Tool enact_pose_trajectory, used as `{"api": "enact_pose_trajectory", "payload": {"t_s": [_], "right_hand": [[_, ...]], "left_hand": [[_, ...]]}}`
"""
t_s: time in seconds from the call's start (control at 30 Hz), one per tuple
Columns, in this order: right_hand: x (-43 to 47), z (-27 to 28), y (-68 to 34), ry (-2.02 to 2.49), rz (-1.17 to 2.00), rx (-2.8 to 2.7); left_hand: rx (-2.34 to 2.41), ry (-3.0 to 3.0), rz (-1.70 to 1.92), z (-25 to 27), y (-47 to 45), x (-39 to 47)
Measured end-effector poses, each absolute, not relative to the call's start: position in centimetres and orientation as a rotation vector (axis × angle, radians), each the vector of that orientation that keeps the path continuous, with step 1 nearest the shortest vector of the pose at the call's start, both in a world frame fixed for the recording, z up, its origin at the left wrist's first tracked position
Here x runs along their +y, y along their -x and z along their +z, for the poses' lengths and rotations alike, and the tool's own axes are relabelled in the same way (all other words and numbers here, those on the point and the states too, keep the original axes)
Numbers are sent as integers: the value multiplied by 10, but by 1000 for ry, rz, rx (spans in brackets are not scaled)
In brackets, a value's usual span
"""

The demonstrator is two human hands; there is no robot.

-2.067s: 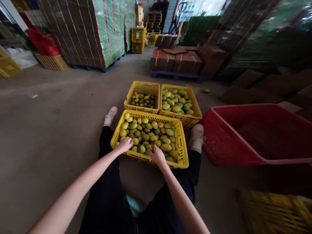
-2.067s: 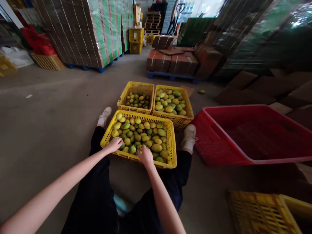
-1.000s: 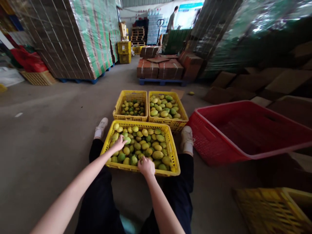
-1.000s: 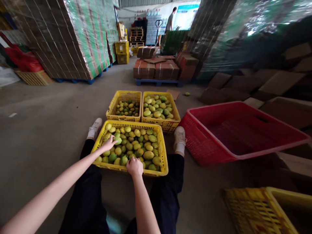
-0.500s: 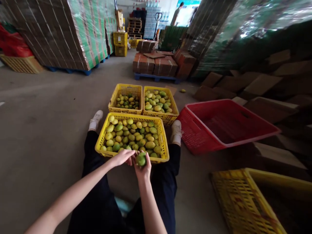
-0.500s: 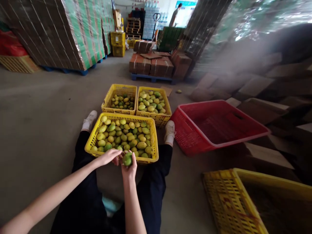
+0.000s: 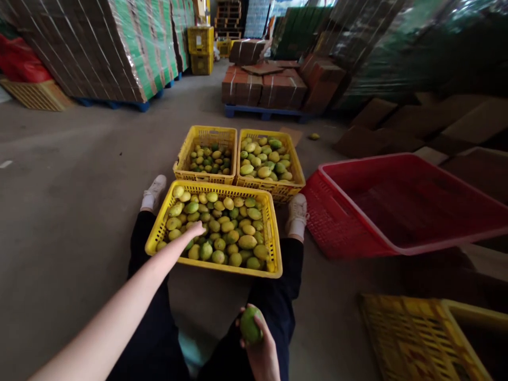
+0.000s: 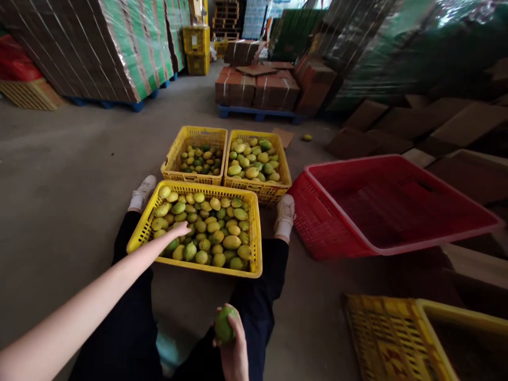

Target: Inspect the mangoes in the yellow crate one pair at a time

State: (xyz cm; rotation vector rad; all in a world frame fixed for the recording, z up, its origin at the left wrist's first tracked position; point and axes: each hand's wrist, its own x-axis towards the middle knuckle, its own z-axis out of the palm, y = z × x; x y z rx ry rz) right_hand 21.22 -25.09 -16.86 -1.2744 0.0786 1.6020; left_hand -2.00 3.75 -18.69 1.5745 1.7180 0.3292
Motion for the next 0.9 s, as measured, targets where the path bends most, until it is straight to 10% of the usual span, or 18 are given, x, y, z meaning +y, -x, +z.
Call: {"api": "enact_pose_trajectory", "payload": {"t_s": [0.9], "right_hand": [[-259, -140, -186, 1280, 1708, -201]], "left_hand": [[1916, -1829, 61, -206, 11, 52]]}}
